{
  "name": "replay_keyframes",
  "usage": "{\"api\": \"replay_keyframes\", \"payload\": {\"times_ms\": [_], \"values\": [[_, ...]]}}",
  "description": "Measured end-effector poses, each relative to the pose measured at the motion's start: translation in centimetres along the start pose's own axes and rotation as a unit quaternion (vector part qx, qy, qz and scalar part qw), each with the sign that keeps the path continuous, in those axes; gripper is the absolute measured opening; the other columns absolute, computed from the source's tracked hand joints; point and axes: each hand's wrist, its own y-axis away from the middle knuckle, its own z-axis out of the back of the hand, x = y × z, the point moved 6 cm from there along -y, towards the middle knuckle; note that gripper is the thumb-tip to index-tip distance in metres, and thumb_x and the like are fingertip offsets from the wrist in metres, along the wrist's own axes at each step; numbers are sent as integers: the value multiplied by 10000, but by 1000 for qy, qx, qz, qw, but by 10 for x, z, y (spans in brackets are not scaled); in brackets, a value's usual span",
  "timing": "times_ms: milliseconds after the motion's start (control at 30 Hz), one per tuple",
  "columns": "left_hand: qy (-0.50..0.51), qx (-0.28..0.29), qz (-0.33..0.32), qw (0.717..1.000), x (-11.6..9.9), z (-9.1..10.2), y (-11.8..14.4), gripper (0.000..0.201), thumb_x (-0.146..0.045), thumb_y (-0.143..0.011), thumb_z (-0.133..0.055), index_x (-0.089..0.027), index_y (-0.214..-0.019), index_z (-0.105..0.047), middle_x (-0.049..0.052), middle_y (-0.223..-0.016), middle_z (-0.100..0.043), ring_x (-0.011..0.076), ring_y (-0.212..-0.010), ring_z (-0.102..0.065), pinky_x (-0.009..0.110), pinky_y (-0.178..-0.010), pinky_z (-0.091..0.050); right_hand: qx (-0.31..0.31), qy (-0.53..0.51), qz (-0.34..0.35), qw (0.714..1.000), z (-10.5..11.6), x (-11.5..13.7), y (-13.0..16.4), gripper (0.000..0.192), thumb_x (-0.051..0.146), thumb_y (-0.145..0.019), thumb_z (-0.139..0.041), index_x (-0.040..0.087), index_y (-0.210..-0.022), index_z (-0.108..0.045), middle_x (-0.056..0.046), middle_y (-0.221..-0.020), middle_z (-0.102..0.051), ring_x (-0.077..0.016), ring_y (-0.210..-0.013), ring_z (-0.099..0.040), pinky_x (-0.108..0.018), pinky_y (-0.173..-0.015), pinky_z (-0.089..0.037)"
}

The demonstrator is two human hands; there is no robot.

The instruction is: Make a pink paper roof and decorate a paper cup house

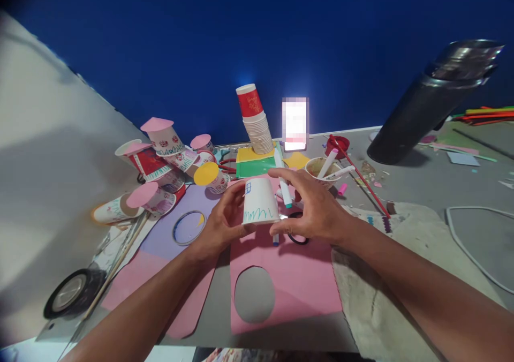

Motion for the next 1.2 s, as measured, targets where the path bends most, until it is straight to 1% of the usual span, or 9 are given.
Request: {"api": "replay_keyframes", "payload": {"times_ms": [133,300,533,600,667,767,833,967,1200], "values": [[9,32,6,999,1,-5,-1,862,-296,-770,-953,-324,-1503,-500,120,-1647,-509,371,-1571,-450,593,-1312,-367,42,11,-6,999,-3,-1,-1,894,449,-699,-950,326,-1499,-569,-115,-1385,-701,-364,-1161,-700,-530,-945,-613],[-153,43,-6,987,-11,-3,2,1051,-405,-748,-971,-362,-1624,-392,120,-1751,-345,398,-1623,-346,638,-1316,-347,52,101,46,992,-4,8,-3,858,401,-665,-980,245,-1430,-624,-145,-1257,-737,-380,-1111,-699,-569,-940,-592],[-294,56,-65,952,-17,-3,0,874,-356,-779,-914,-354,-1551,-504,111,-1517,-549,362,-1423,-538,581,-1189,-510,83,107,66,989,-10,12,-2,876,365,-660,-996,239,-1443,-624,-155,-1272,-747,-382,-1132,-696,-559,-935,-593],[-304,47,-70,949,-17,-1,0,849,-316,-773,-890,-349,-1533,-513,107,-1481,-554,350,-1389,-556,557,-1157,-539,60,83,76,992,-4,16,-2,894,366,-682,-989,253,-1480,-601,-155,-1321,-733,-384,-1163,-699,-554,-943,-601],[-306,28,-77,948,-18,1,0,816,-288,-769,-862,-340,-1506,-517,102,-1474,-546,343,-1376,-557,545,-1137,-551,15,50,95,994,5,24,-1,719,324,-801,-918,283,-1453,-618,-121,-1268,-758,-347,-1118,-730,-518,-931,-613],[-307,-6,-95,947,-23,3,1,772,-240,-746,-833,-313,-1452,-530,102,-1461,-538,331,-1363,-549,528,-1106,-559,-55,-2,136,989,18,42,4,376,171,-975,-718,340,-1310,-693,-16,-910,-787,-247,-780,-737,-433,-775,-615],[-301,-13,-98,948,-25,3,1,750,-219,-740,-823,-297,-1431,-539,106,-1449,-543,327,-1362,-545,513,-1087,-564,-62,-26,165,984,20,54,8,390,110,-991,-656,365,-1282,-707,8,-791,-767,-239,-671,-705,-424,-685,-594],[-289,-7,-85,954,-24,1,0,739,-225,-742,-834,-296,-1419,-546,106,-1433,-564,327,-1350,-554,501,-1077,-566,-29,-50,188,980,14,66,11,448,98,-984,-638,374,-1334,-687,-21,-880,-806,-265,-722,-753,-439,-621,-606],[-290,-10,-87,953,-24,1,0,721,-220,-746,-829,-293,-1407,-550,105,-1425,-568,324,-1347,-553,504,-1094,-553,-19,-21,209,978,7,68,12,409,42,-942,-638,321,-1239,-668,-41,-883,-806,-258,-731,-767,-422,-629,-643]]}}
